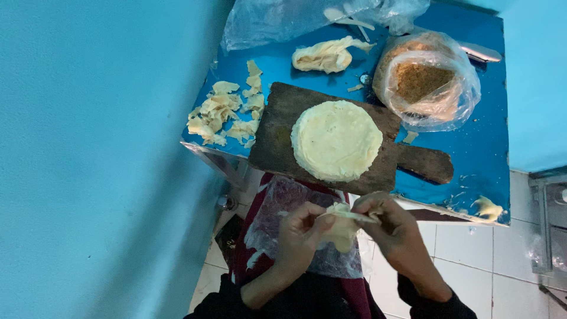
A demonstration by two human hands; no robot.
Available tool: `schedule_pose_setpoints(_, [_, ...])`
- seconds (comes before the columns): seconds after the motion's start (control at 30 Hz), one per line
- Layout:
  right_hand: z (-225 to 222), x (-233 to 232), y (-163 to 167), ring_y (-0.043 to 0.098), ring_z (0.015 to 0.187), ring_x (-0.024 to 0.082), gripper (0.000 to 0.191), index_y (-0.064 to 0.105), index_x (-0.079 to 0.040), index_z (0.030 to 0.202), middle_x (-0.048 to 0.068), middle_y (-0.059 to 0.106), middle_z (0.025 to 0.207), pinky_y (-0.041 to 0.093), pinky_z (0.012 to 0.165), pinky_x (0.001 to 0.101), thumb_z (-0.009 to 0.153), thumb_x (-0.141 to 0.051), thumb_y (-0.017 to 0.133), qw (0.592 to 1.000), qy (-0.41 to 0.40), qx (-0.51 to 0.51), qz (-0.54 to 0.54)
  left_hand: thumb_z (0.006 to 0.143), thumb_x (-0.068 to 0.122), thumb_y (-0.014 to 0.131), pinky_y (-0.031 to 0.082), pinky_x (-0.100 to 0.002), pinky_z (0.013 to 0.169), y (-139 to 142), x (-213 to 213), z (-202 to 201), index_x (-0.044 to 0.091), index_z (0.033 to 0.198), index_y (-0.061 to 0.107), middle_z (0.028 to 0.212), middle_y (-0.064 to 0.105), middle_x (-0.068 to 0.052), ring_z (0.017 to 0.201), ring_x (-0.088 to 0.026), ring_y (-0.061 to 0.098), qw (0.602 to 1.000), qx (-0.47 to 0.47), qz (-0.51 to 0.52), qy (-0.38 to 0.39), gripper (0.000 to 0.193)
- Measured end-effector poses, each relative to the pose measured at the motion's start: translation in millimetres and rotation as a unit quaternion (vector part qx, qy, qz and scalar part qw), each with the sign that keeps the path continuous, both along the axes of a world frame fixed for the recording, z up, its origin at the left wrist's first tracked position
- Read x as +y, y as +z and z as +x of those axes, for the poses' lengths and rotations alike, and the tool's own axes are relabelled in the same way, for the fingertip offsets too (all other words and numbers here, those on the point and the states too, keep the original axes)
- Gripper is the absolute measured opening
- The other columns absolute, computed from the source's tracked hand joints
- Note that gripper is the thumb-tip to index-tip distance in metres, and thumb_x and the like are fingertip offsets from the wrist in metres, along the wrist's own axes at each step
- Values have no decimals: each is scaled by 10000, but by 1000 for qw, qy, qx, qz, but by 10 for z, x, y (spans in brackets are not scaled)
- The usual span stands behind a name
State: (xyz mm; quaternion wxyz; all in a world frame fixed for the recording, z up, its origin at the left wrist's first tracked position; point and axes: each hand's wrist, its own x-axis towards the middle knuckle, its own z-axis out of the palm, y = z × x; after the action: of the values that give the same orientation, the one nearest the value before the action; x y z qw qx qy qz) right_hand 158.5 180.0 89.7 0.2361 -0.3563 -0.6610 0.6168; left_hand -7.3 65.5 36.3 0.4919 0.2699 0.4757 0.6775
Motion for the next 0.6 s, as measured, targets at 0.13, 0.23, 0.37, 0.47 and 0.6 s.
schedule_pose_setpoints(0.13, [6,68,-38,628,984,153,225,602,-19,1087,83,630,1077,537,853,307,892,92,625,997,-24,45,-50,1032,74,701,538,-246,794,-44,-43,64,-32,1069,668,977,696,-85,896,-94,648,997,-22,53,56,117])
schedule_pose_setpoints(0.23, [-32,21,-79,607,1016,124,249,584,-34,1117,55,606,1100,517,866,293,882,45,606,985,-7,107,-132,1003,46,669,575,-254,813,30,-15,112,-19,1097,640,1028,708,-83,931,-111,678,995,-47,70,51,117])
schedule_pose_setpoints(0.37, [-66,-68,-93,557,959,91,331,578,-43,1121,30,568,1033,495,821,265,842,61,723,997,37,27,-55,965,30,629,609,-239,796,149,-9,84,19,1162,620,1071,706,-45,951,-97,702,999,-29,19,6,198])
schedule_pose_setpoints(0.47, [-98,-91,-122,555,899,91,289,602,-33,1060,41,592,994,496,761,265,837,48,768,999,11,-41,28,963,11,625,571,-247,725,157,-42,66,3,1186,658,1042,718,-83,875,-110,679,1000,8,-25,-2,226])
schedule_pose_setpoints(0.6, [-95,-74,-148,589,871,96,170,616,-24,1024,35,613,966,527,744,280,896,64,684,999,-33,-11,-27,999,0,650,558,-278,802,112,-80,68,-32,1146,647,1049,685,-106,936,-111,653,996,71,23,42,150])
